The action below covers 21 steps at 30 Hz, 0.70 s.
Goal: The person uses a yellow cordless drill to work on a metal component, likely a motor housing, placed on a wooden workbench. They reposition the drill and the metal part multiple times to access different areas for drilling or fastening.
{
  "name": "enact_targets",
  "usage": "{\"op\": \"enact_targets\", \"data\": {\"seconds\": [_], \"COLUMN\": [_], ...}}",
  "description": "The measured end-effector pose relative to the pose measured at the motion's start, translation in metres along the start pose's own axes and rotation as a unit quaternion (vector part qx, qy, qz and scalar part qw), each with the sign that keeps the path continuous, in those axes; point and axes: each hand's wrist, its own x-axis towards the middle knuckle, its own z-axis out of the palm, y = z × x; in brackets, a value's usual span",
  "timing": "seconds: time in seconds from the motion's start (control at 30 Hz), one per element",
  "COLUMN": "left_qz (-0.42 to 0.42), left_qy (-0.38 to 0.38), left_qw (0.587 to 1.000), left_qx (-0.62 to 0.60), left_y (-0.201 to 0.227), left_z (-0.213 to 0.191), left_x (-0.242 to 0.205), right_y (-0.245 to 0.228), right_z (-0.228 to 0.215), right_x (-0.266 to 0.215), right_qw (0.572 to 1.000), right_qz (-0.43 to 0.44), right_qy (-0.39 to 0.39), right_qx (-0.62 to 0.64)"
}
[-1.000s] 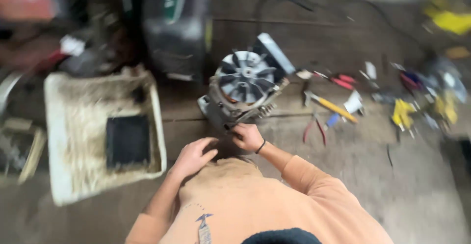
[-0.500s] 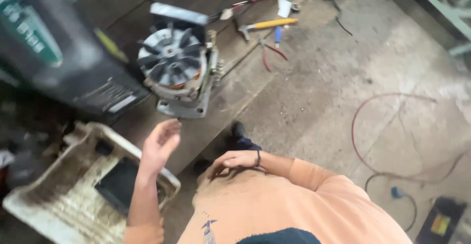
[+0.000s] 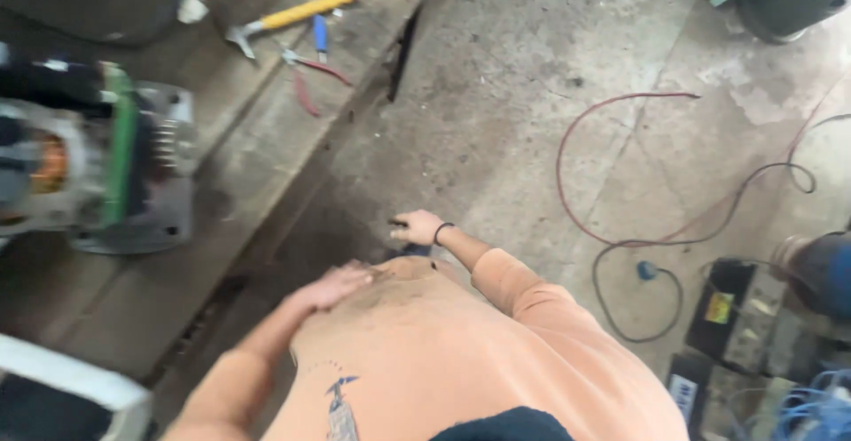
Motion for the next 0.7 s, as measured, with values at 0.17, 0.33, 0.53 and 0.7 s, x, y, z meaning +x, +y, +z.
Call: {"op": "enact_targets", "data": {"seconds": [0.17,0.33,0.53,0.7], "left_qz": [-0.039,-0.093,-0.190,-0.143], "left_qy": [0.131,0.151,0.131,0.095], "left_qw": [0.986,0.983,0.967,0.980], "left_qx": [0.095,-0.043,0.108,0.104], "left_y": [-0.054,-0.022,-0.025,0.036], "left_z": [-0.007,-0.057,-0.129,-0.208], "left_x": [0.135,0.203,0.261,0.355], "right_y": [0.204,0.362,0.343,0.351], "right_z": [0.024,0.076,0.022,-0.033], "right_x": [-0.066,-0.132,-0.142,-0.056], "right_qw": [0.976,0.908,0.859,0.875], "right_qz": [0.118,0.376,0.418,0.368], "right_qy": [0.106,0.110,0.100,0.102], "right_qx": [0.148,0.152,0.277,0.298]}}
